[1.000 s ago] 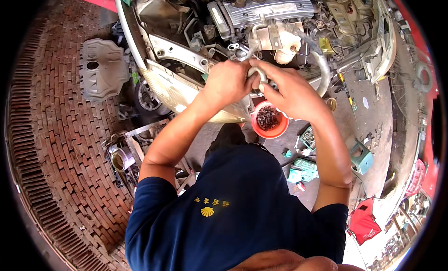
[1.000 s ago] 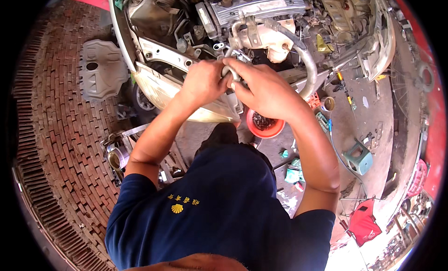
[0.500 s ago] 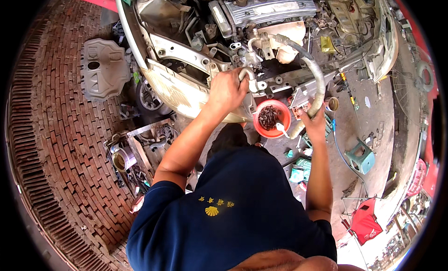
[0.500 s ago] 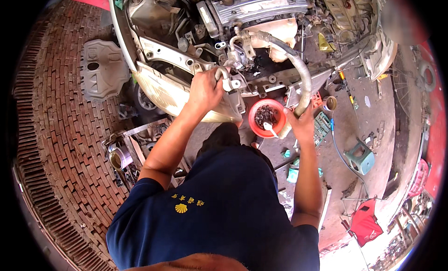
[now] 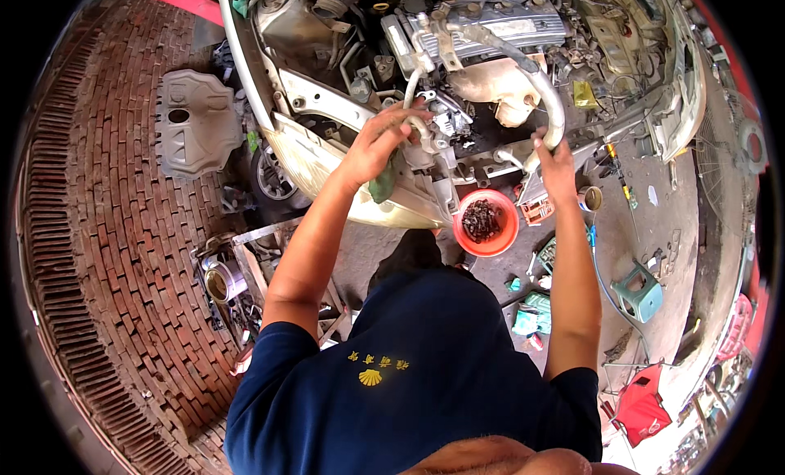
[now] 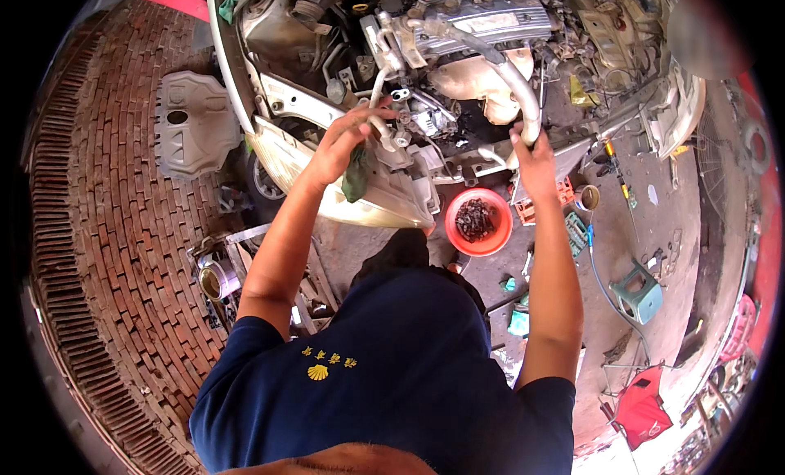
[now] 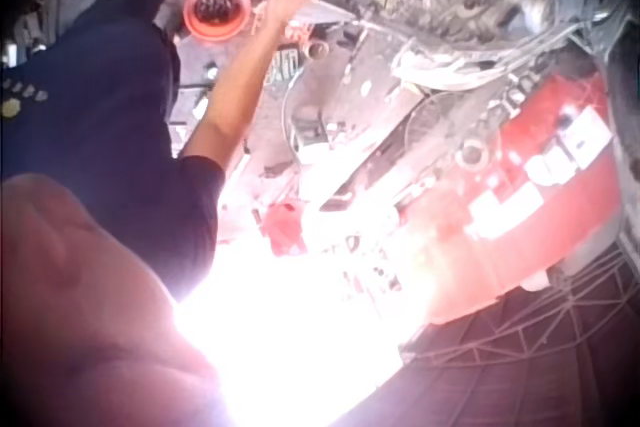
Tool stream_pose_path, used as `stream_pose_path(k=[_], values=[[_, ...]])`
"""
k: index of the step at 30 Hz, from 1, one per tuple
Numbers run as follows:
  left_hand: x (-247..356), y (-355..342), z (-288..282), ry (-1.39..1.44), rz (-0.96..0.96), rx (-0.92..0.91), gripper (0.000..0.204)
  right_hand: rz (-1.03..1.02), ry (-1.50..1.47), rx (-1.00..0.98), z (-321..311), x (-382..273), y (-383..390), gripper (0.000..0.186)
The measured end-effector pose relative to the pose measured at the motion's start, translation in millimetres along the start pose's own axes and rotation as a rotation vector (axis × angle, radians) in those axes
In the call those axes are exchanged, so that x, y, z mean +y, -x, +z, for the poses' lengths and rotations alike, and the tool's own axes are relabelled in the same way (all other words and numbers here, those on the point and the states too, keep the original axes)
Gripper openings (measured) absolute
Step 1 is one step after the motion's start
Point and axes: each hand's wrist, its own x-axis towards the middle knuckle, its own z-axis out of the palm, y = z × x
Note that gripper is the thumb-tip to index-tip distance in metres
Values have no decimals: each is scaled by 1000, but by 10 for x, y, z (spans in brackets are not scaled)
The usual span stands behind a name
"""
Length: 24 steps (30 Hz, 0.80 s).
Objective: The person picks up a metal pipe assembly, carries it to a car with an exposed engine bay, and attaches it to the engine components by hand and using a screwdriver.
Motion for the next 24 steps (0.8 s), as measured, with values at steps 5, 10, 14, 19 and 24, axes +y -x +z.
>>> stream_pose_path(k=[5, 10, 14, 19, 24], values=[[-127, -45, -194, -71, -53, -10, 40, -22, 82, -22, 142, -336, -412, 36], [-38, -198, -203, -79, -29, -23, 34, -22, 7, -8, 175, -285, -589, 35], [-124, -144, -86, -119, -7, 37, 32, -20, -113, -9, 198, -188, -530, 28], [-130, 61, 346, -60, -16, 11, 33, 92, -242, -13, -76, 27, -239, 19], [-46, 161, 735, -117, -42, -25, 33, 133, -323, 51, -354, 192, 49, 23]])
